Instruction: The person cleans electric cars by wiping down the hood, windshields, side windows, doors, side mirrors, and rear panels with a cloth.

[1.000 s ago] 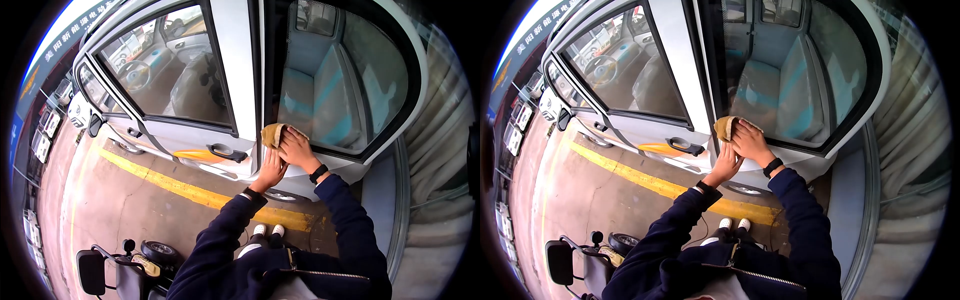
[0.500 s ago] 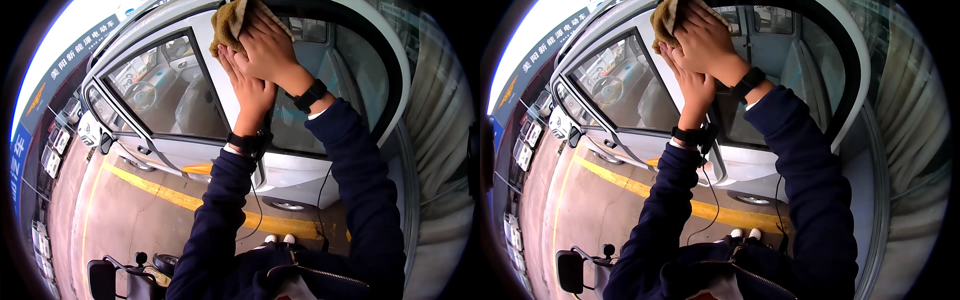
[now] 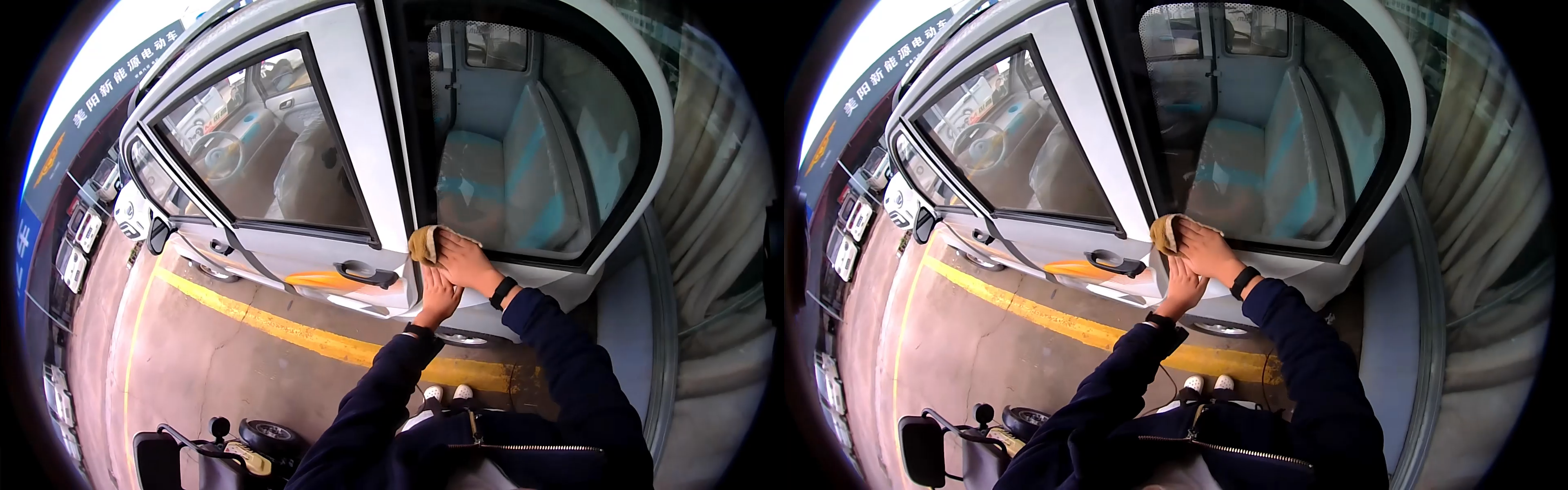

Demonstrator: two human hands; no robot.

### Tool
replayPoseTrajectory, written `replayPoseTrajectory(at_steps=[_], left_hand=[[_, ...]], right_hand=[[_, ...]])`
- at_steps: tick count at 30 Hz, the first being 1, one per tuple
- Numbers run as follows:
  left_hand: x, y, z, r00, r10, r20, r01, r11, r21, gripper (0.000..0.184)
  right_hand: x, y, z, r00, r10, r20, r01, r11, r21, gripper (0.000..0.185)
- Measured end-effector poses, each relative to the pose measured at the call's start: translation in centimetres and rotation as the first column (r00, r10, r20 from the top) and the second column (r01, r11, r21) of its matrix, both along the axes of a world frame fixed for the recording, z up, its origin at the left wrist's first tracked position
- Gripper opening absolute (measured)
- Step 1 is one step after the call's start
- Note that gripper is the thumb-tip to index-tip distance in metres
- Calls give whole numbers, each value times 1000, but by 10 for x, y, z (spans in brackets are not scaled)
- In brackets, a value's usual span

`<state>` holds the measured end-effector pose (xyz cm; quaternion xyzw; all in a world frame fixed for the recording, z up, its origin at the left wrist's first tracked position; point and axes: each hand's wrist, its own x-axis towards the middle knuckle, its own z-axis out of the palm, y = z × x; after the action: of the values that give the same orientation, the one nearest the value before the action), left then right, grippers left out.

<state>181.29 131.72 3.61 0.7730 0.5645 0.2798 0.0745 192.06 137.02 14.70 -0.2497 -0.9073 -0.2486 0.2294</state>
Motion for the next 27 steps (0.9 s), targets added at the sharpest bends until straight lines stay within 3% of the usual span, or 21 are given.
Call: replayPoseTrajectory(at_steps=[2,4,5,7,10,13,15,16,18,22,24,26,27], left_hand=[[5,-4,-5,993,-28,115,13,991,132,73],[8,-5,13,992,-46,115,42,998,40,71],[9,2,19,996,-57,67,46,987,152,67],[11,13,78,987,-80,138,38,958,283,65],[15,31,203,972,-128,196,-12,810,586,78],[34,45,302,985,-140,104,15,662,750,78],[63,50,333,984,-166,61,42,554,832,69],[82,51,336,987,-156,39,47,510,859,66],[116,42,321,971,-239,-13,138,512,848,62],[155,24,213,890,-384,-245,445,619,647,64],[154,12,158,852,-435,-292,521,651,552,62],[151,13,99,765,-457,-453,637,641,428,59],[149,7,79,761,-472,-445,643,642,417,59]], right_hand=[[6,0,-14,1000,-14,6,14,1000,-9,39],[6,-4,7,999,-21,-33,22,1000,22,37],[5,-8,25,998,-9,-64,11,999,31,36],[1,-10,77,943,-5,-334,8,1000,10,31],[15,-4,190,884,69,-462,23,981,192,30],[53,2,271,854,116,-508,135,892,431,26],[93,-1,282,821,35,-570,198,919,341,31],[113,-7,277,782,-51,-621,252,937,241,32],[151,-13,243,698,-61,-713,312,922,227,34],[208,-43,102,599,-267,-755,485,871,77,38],[214,-68,24,528,-512,-678,566,807,-168,41],[207,-86,-41,428,-665,-612,576,723,-382,40],[199,-97,-64,375,-692,-617,546,702,-457,39]])
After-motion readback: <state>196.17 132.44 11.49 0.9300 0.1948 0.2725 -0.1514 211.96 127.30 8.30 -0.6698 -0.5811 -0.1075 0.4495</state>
